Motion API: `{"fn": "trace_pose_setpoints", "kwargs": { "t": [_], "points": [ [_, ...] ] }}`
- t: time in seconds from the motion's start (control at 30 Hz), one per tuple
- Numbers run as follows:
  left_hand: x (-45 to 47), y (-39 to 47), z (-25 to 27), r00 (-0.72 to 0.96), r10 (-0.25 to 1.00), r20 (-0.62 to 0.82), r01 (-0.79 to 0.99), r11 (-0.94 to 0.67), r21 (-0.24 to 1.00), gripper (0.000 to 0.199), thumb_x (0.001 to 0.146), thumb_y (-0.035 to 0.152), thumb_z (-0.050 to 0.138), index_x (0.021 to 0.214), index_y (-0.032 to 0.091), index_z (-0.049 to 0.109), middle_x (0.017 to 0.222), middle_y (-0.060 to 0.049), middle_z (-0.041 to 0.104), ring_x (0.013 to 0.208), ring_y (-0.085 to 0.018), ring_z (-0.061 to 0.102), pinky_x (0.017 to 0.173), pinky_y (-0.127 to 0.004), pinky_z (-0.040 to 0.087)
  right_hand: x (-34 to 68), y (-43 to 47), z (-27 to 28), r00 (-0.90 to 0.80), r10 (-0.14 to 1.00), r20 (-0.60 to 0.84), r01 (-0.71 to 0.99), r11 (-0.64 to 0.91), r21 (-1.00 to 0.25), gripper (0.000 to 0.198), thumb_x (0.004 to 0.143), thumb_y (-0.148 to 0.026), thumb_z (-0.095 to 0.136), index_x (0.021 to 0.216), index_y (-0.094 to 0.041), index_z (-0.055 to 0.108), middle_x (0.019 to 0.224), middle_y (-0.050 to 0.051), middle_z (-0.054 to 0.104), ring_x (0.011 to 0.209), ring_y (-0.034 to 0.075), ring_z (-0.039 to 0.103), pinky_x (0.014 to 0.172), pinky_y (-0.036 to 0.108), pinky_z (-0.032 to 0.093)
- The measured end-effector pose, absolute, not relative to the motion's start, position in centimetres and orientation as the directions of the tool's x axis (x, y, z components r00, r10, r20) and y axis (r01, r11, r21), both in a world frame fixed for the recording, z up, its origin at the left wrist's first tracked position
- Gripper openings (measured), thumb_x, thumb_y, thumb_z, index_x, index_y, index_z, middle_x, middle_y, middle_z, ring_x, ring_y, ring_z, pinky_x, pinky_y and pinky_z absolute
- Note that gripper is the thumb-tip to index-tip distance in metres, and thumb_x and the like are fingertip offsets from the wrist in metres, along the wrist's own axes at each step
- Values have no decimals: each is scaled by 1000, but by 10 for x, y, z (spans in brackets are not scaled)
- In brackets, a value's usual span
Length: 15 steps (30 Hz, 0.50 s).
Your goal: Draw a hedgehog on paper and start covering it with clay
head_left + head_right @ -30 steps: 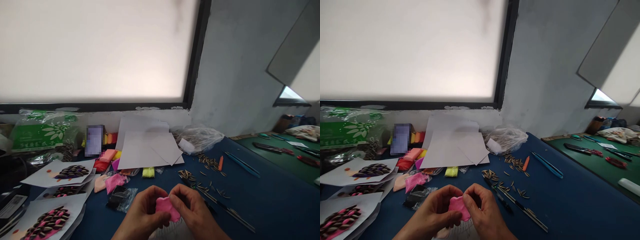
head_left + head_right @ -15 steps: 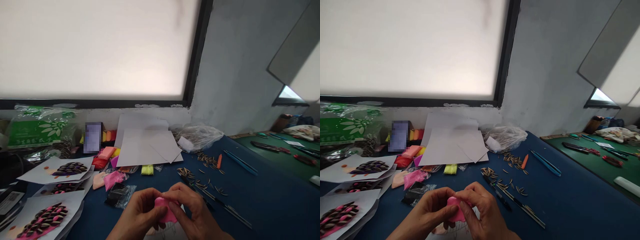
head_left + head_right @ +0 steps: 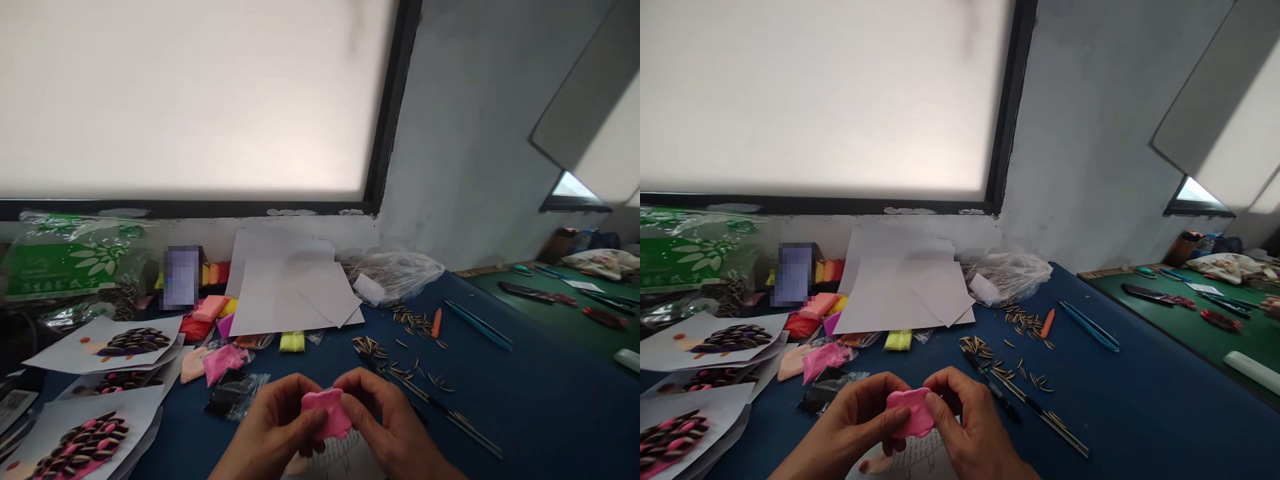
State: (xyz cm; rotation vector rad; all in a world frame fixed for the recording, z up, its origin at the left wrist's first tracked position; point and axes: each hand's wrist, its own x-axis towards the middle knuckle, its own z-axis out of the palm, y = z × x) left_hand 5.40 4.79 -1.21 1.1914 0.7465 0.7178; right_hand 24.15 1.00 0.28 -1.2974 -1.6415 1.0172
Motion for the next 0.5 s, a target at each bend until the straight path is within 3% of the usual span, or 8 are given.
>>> {"fn": "trace_pose_setpoints", "kwargs": {
  "t": [0.1,0.2,0.37,0.5],
  "points": [
    [55,48,-15,574,810,-122,-122,232,965,48,68,52,88,93,17,66,71,1,66,58,-13,61,57,-22,46,240,10,9,-179,984,21,257,67,-964,34,95,-48,55,86,-17,64,76,5,66,70,19,62,65,30,48],
    [55,47,-13,567,806,-173,-67,254,965,47,65,52,88,86,16,67,63,2,64,54,-12,58,54,-21,43,238,9,11,-169,986,5,210,41,-977,37,93,-51,59,84,-16,64,75,4,64,70,18,60,67,30,47],
    [55,46,-8,547,812,-206,-36,269,963,48,68,57,85,78,18,61,54,4,61,50,-11,54,48,-18,36,239,8,9,-143,988,-60,124,-42,-991,43,94,-57,55,109,-17,60,78,1,60,71,16,57,68,29,46],
    [54,46,-7,563,799,-209,-55,289,956,49,68,59,84,77,18,59,55,4,62,49,-9,52,47,-18,34,240,8,8,-190,981,-40,166,-8,-986,38,94,-53,57,88,-16,64,72,1,58,69,15,54,66,28,43]
  ]
}}
